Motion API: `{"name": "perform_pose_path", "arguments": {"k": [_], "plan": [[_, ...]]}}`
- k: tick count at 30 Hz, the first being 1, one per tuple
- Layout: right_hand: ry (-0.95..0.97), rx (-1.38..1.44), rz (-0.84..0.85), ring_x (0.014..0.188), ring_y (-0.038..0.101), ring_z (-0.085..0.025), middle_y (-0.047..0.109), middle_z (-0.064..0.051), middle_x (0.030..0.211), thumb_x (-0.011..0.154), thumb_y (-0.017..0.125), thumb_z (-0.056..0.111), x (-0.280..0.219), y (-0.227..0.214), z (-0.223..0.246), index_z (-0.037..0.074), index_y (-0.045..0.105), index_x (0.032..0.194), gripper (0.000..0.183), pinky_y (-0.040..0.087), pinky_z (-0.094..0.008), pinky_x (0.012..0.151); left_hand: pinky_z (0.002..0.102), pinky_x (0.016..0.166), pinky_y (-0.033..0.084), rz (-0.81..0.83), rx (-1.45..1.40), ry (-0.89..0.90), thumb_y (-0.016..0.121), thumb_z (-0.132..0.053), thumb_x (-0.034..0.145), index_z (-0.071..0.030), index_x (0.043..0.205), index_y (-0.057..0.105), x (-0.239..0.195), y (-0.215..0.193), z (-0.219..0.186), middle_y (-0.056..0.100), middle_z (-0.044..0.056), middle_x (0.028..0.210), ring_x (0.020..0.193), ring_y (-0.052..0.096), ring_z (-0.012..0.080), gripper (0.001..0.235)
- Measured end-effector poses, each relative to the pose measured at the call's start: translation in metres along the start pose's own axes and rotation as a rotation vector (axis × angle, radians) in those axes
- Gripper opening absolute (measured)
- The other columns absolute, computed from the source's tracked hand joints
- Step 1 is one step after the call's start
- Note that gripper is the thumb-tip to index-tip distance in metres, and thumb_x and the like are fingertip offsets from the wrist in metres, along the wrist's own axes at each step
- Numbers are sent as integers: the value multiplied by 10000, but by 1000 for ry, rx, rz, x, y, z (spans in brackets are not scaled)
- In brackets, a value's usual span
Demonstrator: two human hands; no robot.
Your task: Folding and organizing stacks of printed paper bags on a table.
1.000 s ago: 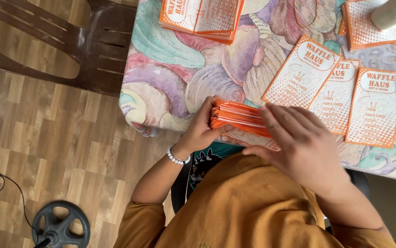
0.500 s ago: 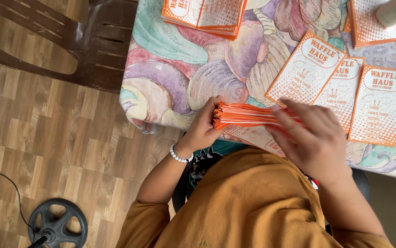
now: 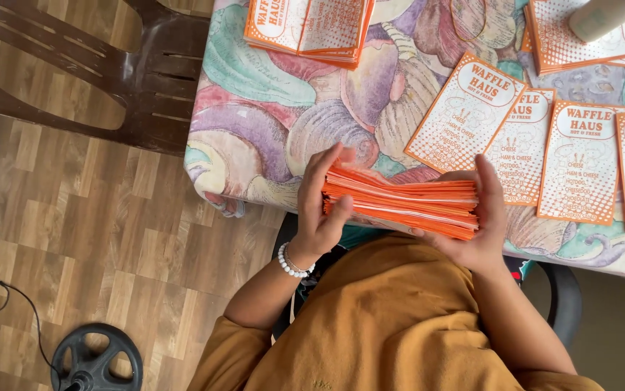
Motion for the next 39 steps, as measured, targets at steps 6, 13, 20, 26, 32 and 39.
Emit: {"name": "perform_pose_path", "arguments": {"k": [6,13,20,26,32,39], "plan": [[-170,71,-8,956,693,-484,601,-344,1056,620,810,-16,25,17,18,-125,309,1499,1018,567,-613,865,436,990,459,-98,61,162,516,-191,1065,6,1520,381,2,-12,10,595,147,1189,1079,594,259,513],[-104,-75,68,1297,518,-465,549,-279,1323,724,866,134,47,23,25,-46,449,1460,865,409,-611,1069,456,1143,371,34,210,49,503,-269,1090,-100,1271,680,29,-20,-10,502,124,1460,1349,500,268,305],[-81,75,29,1319,515,-435,357,-324,1507,697,892,251,28,32,0,42,44,1661,1301,408,-601,1104,423,1109,411,-10,13,-25,800,-639,829,-72,1580,375,22,-16,12,541,87,1374,1202,523,159,1032],[-79,-24,-85,929,580,-284,547,-225,1058,715,693,128,23,25,-10,-67,197,1602,1035,460,-442,846,373,911,547,-17,-45,-126,915,-446,760,-26,1369,526,18,-29,21,648,86,1099,993,620,134,835],[-66,135,140,1033,597,-358,568,-255,1144,739,680,723,37,18,41,-116,116,1592,1323,466,-532,970,288,592,530,-117,-96,-159,933,-504,643,-16,958,532,11,-74,-7,655,159,826,668,639,189,706],[81,-1066,335,1393,488,-513,539,-266,1489,979,619,511,53,-6,5,95,596,1486,657,395,-609,1119,266,705,480,-297,-215,-51,878,-545,716,-114,972,416,21,-117,-8,534,68,811,684,540,115,682]]}}
Point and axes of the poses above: each hand's wrist, its own x-axis towards the middle knuckle, its own y-axis out of the palm, z = x × y, the point moved 5 cm from there along x, towards the middle knuckle
